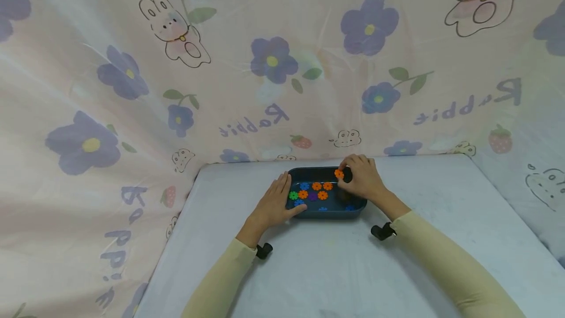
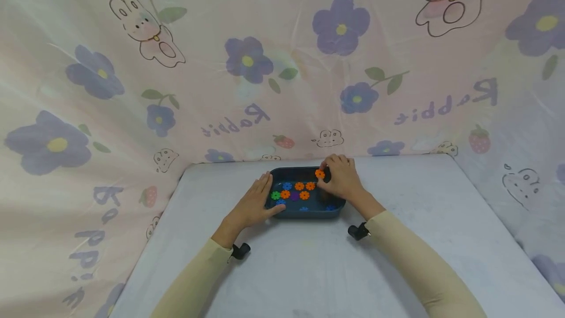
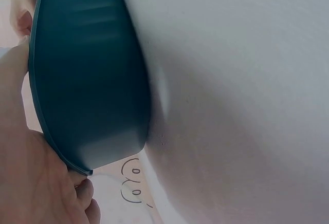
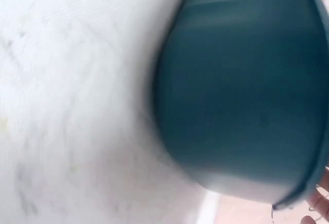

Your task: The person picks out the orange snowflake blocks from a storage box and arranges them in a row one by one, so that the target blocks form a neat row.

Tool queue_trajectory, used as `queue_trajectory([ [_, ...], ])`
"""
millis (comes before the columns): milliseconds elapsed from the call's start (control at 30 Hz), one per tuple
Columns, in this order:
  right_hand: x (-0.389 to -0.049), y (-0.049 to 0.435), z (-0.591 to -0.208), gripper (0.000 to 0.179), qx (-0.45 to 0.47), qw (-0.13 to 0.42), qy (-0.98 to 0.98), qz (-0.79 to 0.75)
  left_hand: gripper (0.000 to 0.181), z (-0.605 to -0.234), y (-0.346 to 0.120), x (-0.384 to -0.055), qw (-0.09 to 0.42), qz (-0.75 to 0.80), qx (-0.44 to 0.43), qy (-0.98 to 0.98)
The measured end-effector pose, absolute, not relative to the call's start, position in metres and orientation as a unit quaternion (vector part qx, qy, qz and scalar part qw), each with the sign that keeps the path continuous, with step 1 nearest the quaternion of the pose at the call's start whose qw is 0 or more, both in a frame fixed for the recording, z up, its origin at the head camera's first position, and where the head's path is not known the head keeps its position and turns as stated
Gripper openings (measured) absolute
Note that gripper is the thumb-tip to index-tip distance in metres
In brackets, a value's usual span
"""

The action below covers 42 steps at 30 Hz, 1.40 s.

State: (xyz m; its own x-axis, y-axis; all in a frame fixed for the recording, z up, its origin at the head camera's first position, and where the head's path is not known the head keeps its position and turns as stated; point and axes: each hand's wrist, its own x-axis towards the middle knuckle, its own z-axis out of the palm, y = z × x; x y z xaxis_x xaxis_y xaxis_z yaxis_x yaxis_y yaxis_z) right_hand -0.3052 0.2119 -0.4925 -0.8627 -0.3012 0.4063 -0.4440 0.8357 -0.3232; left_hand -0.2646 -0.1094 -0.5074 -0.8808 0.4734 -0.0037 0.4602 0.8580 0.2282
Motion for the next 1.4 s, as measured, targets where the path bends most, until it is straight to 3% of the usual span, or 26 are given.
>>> queue_trajectory([
  [867, -0.281, 0.27, -0.484, 0.03, 0.189, 0.195, -0.925, 0.266, 0.114, -0.504, -0.112, -0.265, 0.03, 0.103, 0.239, 0.965],
  [1167, -0.27, 0.295, -0.494, 0.03, 0.162, 0.168, -0.937, 0.259, 0.114, -0.509, -0.112, -0.266, 0.024, 0.105, 0.248, 0.963],
  [1400, -0.262, 0.307, -0.501, 0.031, 0.137, 0.111, -0.954, 0.244, 0.114, -0.508, -0.11, -0.263, 0.024, 0.109, 0.249, 0.962],
])
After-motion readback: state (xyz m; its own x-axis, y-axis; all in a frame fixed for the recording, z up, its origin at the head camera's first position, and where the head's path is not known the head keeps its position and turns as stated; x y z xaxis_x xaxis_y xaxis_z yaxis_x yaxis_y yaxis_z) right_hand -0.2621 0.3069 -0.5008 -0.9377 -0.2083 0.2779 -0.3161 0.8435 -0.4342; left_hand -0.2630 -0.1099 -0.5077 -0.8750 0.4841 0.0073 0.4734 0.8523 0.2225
